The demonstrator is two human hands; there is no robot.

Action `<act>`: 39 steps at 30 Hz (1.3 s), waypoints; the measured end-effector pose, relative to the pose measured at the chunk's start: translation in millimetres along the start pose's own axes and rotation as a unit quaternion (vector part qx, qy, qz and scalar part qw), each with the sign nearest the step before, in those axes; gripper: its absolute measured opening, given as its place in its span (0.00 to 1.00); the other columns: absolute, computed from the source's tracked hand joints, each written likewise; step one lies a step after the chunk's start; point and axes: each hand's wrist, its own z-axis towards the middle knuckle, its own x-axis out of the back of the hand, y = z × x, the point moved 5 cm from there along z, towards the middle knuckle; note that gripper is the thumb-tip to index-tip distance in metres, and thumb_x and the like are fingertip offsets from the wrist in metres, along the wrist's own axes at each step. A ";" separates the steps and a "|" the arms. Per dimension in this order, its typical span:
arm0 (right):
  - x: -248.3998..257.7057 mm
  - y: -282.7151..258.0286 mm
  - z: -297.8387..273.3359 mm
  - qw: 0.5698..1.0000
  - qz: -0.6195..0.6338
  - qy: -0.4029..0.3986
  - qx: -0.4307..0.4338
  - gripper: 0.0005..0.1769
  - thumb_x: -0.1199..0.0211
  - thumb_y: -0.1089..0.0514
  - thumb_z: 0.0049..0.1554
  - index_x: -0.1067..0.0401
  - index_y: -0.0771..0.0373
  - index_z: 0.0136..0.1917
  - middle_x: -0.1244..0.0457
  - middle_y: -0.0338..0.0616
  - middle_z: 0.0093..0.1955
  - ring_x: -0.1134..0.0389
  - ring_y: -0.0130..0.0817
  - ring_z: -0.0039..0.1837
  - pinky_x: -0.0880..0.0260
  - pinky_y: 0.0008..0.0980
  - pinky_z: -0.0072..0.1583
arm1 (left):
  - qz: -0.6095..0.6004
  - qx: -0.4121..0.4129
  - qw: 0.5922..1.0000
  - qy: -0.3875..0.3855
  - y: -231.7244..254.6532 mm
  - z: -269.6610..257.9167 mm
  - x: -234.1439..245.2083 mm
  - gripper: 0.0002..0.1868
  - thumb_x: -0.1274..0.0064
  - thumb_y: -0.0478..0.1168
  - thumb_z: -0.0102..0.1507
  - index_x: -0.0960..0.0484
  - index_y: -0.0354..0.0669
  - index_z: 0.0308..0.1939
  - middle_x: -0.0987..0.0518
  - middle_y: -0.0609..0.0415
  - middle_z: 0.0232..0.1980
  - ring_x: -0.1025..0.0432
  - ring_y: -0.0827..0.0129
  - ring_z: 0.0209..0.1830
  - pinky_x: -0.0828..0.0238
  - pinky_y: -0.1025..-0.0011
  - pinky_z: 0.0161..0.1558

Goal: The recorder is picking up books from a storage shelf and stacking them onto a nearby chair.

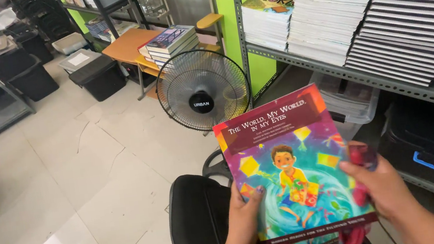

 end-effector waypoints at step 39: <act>189.8 -48.7 -186.9 0.849 -0.449 0.209 0.185 0.37 0.35 0.58 0.53 0.41 0.65 0.74 0.49 0.59 0.79 0.53 0.51 0.82 0.51 0.46 0.74 | 0.032 0.027 0.962 -0.269 -159.1 -31.2 -207.1 0.26 0.64 0.51 0.73 0.28 0.35 0.66 0.21 0.52 0.60 0.30 0.71 0.59 0.34 0.71 0.61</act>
